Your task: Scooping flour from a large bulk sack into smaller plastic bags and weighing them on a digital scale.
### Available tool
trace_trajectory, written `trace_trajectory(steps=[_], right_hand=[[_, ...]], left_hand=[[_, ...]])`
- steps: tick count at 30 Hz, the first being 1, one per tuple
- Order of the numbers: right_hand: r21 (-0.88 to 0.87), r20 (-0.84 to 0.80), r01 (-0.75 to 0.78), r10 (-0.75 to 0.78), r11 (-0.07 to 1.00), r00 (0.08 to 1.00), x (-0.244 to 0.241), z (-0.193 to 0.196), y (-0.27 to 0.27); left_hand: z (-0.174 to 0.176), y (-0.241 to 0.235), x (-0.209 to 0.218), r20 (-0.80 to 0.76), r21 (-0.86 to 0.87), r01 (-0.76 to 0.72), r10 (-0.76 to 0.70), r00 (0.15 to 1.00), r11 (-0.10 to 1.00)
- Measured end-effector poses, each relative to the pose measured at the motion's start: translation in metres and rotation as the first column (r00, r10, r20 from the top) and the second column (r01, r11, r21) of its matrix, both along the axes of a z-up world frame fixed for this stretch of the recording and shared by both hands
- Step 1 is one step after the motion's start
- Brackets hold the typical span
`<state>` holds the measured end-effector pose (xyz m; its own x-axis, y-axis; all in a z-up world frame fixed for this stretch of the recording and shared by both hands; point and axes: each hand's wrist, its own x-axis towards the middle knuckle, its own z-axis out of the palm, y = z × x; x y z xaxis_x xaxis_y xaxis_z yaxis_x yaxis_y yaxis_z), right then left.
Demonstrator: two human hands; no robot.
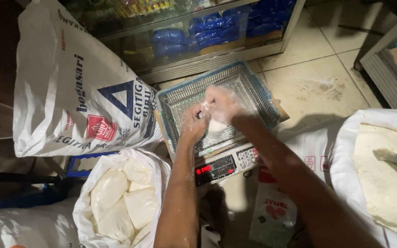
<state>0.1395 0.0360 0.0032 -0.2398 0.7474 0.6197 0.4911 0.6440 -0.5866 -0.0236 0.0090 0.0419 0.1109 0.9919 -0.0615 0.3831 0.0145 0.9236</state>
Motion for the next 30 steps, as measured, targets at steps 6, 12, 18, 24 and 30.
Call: trace_trajectory(steps=[6,12,18,24,30], right_hand=[[-0.225,-0.177,-0.017,-0.024,0.974,0.984,-0.003,-0.002,-0.012],[-0.114,0.128,0.167,-0.153,0.979,0.980,0.001,-0.060,0.010],[0.264,0.430,0.517,-0.579,0.814,0.693,-0.027,-0.131,0.036],[0.268,0.396,0.562,-0.621,0.783,0.677,-0.027,-0.188,0.046],[0.298,0.415,0.587,-0.656,0.752,0.630,-0.032,-0.147,0.040]], left_hand=[[0.007,-0.006,0.014,0.043,-0.069,-0.237,0.240,0.970,0.969],[0.008,-0.003,0.026,0.053,-0.344,-0.393,0.435,0.899,0.853],[0.009,-0.017,0.049,-0.034,-0.382,-0.380,0.398,0.917,0.843],[-0.026,0.007,0.036,0.343,-0.244,-0.445,0.506,0.792,0.862],[-0.071,0.011,0.037,0.217,-0.171,-0.274,0.307,0.926,0.946]])
